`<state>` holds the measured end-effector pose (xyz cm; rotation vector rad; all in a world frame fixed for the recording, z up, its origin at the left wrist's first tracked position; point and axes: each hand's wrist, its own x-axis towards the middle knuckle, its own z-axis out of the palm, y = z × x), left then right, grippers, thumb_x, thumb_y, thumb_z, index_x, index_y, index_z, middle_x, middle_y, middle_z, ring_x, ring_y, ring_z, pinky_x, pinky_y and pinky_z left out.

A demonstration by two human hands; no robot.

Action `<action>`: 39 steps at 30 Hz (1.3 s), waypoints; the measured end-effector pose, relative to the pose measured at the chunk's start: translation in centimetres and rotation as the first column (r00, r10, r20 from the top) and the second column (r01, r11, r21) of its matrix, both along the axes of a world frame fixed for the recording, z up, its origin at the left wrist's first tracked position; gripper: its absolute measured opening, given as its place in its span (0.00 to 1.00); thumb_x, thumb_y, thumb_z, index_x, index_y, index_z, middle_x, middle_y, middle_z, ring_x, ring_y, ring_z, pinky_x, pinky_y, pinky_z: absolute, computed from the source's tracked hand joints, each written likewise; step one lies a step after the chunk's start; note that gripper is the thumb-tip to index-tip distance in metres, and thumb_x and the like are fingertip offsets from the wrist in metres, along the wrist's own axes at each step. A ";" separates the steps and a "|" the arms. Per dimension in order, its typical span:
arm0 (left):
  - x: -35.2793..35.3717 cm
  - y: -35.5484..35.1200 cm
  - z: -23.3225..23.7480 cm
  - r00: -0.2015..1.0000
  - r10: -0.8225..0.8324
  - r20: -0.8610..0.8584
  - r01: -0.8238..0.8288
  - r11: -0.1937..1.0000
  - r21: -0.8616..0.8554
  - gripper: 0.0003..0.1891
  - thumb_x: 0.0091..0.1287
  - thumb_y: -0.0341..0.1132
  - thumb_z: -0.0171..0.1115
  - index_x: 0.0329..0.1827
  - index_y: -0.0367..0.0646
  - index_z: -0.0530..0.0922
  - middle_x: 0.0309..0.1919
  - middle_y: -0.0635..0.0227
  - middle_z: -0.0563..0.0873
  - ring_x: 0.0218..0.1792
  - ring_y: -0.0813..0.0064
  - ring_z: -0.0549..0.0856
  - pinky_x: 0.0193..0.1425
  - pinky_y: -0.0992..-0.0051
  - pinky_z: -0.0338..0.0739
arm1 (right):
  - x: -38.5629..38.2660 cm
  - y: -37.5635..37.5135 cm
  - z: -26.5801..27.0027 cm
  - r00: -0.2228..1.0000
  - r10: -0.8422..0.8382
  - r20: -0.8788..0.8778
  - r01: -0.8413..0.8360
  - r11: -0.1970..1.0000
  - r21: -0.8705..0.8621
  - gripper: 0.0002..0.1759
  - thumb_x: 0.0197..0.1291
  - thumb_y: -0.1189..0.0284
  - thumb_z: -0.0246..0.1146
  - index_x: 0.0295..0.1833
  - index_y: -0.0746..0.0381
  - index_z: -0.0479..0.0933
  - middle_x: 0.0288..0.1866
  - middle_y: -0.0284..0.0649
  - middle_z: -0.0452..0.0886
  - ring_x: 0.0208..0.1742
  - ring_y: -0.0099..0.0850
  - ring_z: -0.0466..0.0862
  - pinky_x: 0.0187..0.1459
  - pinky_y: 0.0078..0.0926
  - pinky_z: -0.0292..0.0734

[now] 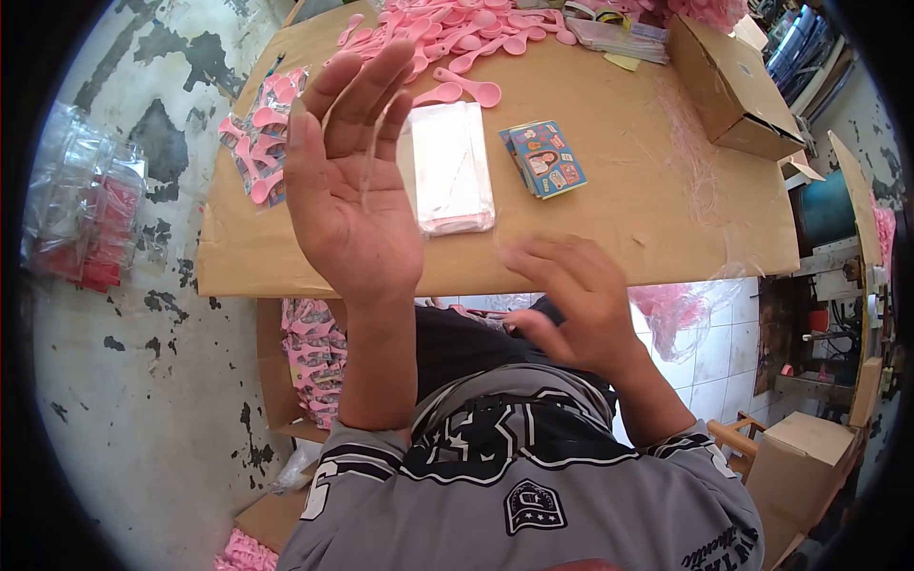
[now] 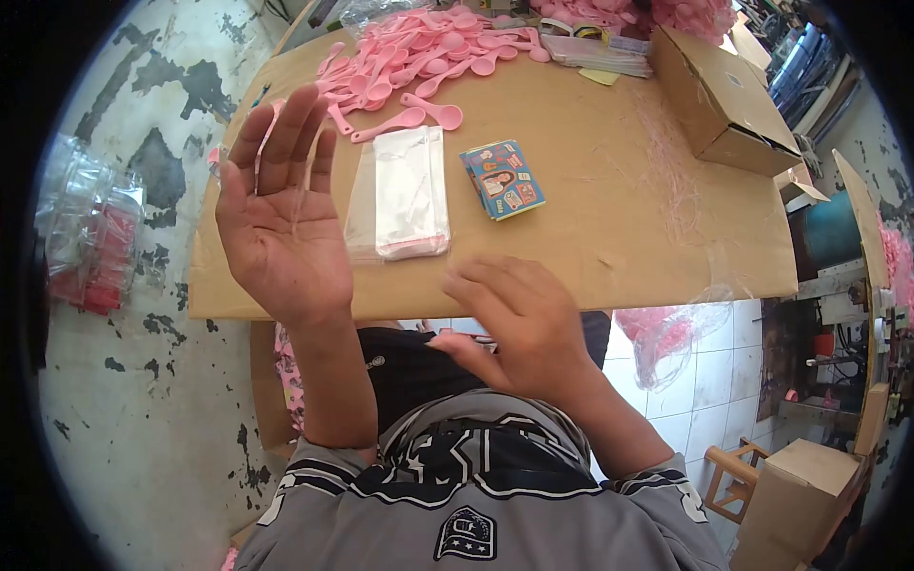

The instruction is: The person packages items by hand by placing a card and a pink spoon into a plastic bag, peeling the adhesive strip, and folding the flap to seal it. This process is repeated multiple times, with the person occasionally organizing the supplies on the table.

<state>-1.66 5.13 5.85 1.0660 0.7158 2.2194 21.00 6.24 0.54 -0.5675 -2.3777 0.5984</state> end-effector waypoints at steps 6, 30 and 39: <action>-3.7 -1.8 -1.8 0.946 0.269 -0.182 -0.304 0.931 -0.202 0.18 0.83 0.38 0.54 0.66 0.36 0.80 0.57 0.55 0.89 0.60 0.68 0.85 0.68 0.67 0.75 | -0.2 2.0 -2.7 0.986 0.091 0.140 -0.116 0.977 0.179 0.24 0.63 0.53 0.73 0.52 0.63 0.85 0.56 0.43 0.88 0.63 0.45 0.82 0.66 0.48 0.74; -2.3 -3.0 -5.5 0.815 -0.338 0.471 0.363 0.931 0.039 0.49 0.80 0.72 0.40 0.90 0.45 0.47 0.88 0.46 0.50 0.89 0.52 0.48 0.91 0.51 0.42 | 2.2 7.1 1.7 0.862 -0.429 -0.271 0.444 0.896 -0.006 0.19 0.77 0.72 0.62 0.68 0.66 0.80 0.69 0.51 0.84 0.74 0.43 0.81 0.72 0.40 0.73; 2.6 -2.1 -5.0 0.782 -0.460 0.420 0.449 0.884 0.132 0.49 0.73 0.82 0.35 0.91 0.74 0.35 0.91 0.66 0.39 0.90 0.65 0.42 0.89 0.50 0.45 | -6.7 -0.8 0.4 0.988 0.154 0.028 -0.156 0.965 0.210 0.48 0.72 0.34 0.54 0.83 0.58 0.68 0.84 0.53 0.67 0.86 0.54 0.62 0.84 0.62 0.41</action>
